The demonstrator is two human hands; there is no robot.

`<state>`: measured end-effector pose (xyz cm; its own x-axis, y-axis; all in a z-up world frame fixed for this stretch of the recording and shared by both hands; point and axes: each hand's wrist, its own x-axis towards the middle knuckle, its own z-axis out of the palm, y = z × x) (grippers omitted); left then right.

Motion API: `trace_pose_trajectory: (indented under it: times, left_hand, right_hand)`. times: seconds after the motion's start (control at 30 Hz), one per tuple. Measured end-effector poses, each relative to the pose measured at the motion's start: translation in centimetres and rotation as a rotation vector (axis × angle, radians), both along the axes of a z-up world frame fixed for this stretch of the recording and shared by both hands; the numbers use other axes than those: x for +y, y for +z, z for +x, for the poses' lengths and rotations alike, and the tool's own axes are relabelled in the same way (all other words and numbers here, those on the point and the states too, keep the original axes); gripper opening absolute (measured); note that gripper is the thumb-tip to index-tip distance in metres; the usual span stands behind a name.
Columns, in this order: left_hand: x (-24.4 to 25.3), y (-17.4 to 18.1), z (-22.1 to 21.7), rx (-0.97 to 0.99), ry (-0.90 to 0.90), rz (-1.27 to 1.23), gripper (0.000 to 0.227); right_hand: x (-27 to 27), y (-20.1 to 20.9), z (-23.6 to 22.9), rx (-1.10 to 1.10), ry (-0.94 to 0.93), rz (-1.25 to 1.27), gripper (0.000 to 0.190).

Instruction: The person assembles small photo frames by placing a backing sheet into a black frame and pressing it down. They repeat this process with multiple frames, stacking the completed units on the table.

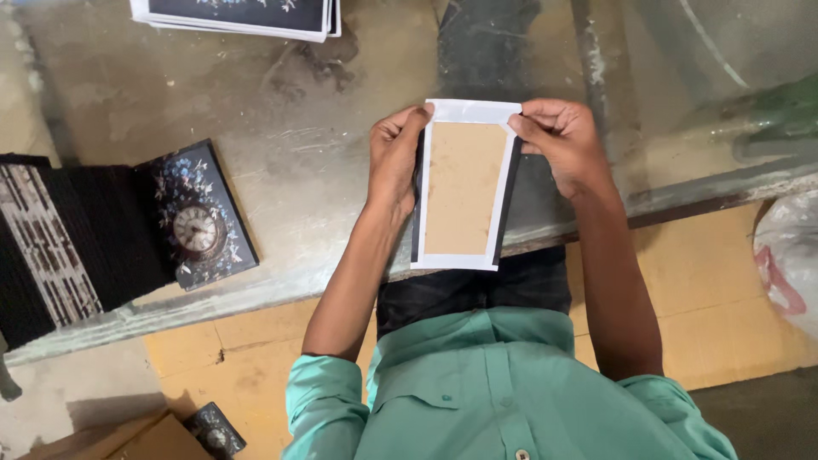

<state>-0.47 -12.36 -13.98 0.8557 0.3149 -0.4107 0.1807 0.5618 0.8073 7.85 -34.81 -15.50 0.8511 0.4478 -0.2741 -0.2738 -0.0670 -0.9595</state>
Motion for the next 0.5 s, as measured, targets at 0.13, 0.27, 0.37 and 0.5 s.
trace_pose_trajectory:
  times: [0.13, 0.27, 0.37, 0.5]
  left_hand:
    - [-0.1, 0.3, 0.1, 0.023, -0.034, 0.046, 0.013]
    - [0.5, 0.2, 0.6, -0.087, -0.109, 0.208, 0.012]
    - [1.8, 0.6, 0.3, -0.208, -0.207, 0.590, 0.011]
    - [4.0, 2.4, 0.4, -0.444, -0.357, 1.108, 0.020]
  right_hand:
    - [-0.2, 0.2, -0.1, 0.014, 0.003, 0.038, 0.016]
    - [-1.1, 1.3, 0.9, 0.038, 0.126, 0.130, 0.027]
    - [-1.5, 2.0, 1.8, -0.069, 0.257, 0.119, 0.036]
    - [-0.1, 1.6, 2.2, -0.403, 0.269, -0.030, 0.026]
